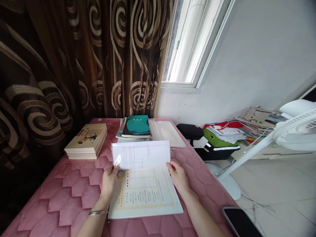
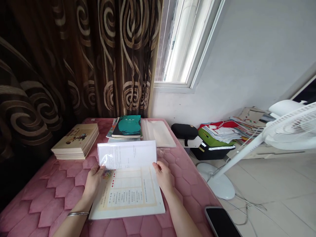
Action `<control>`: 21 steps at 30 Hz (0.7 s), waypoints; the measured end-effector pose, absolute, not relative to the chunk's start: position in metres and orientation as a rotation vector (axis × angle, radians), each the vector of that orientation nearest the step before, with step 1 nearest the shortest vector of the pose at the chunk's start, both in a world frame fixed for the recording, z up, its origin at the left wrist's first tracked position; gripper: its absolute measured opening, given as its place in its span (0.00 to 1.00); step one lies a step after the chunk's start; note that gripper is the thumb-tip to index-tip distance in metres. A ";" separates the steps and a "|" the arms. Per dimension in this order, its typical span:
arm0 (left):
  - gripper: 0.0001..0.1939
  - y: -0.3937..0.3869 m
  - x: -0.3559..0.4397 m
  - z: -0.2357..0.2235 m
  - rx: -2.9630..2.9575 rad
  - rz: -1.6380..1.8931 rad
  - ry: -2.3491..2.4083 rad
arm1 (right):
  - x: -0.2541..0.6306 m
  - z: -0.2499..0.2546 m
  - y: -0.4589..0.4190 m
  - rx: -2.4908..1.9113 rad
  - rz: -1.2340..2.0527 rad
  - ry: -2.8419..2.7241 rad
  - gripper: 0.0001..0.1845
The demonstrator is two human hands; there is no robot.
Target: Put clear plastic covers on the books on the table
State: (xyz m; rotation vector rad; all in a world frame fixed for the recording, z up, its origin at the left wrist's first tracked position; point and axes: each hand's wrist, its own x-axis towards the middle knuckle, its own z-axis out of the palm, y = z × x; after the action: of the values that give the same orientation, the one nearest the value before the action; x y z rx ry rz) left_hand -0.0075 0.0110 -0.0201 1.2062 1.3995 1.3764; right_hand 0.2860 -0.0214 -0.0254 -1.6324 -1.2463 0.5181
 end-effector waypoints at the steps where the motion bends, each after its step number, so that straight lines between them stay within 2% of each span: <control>1: 0.24 0.011 -0.008 -0.020 1.195 1.377 1.407 | 0.285 -0.024 -0.021 -1.628 0.510 -1.246 0.20; 10: 0.23 0.013 -0.008 -0.024 1.111 1.396 1.343 | 0.283 -0.023 -0.020 -1.487 0.655 -1.163 0.21; 15: 0.19 0.009 -0.008 -0.017 1.028 1.395 1.265 | 0.283 -0.023 -0.020 -1.418 0.741 -1.116 0.21; 21: 0.13 -0.003 -0.010 0.006 1.380 1.658 1.590 | 0.286 -0.029 -0.018 -1.448 0.715 -1.154 0.22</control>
State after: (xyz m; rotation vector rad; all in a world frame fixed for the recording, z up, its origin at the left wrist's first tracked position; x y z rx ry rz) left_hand -0.0096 -0.0027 0.0064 1.3803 1.5905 1.6583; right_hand 0.2863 -0.0178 -0.0291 -1.4477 -1.1543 0.7147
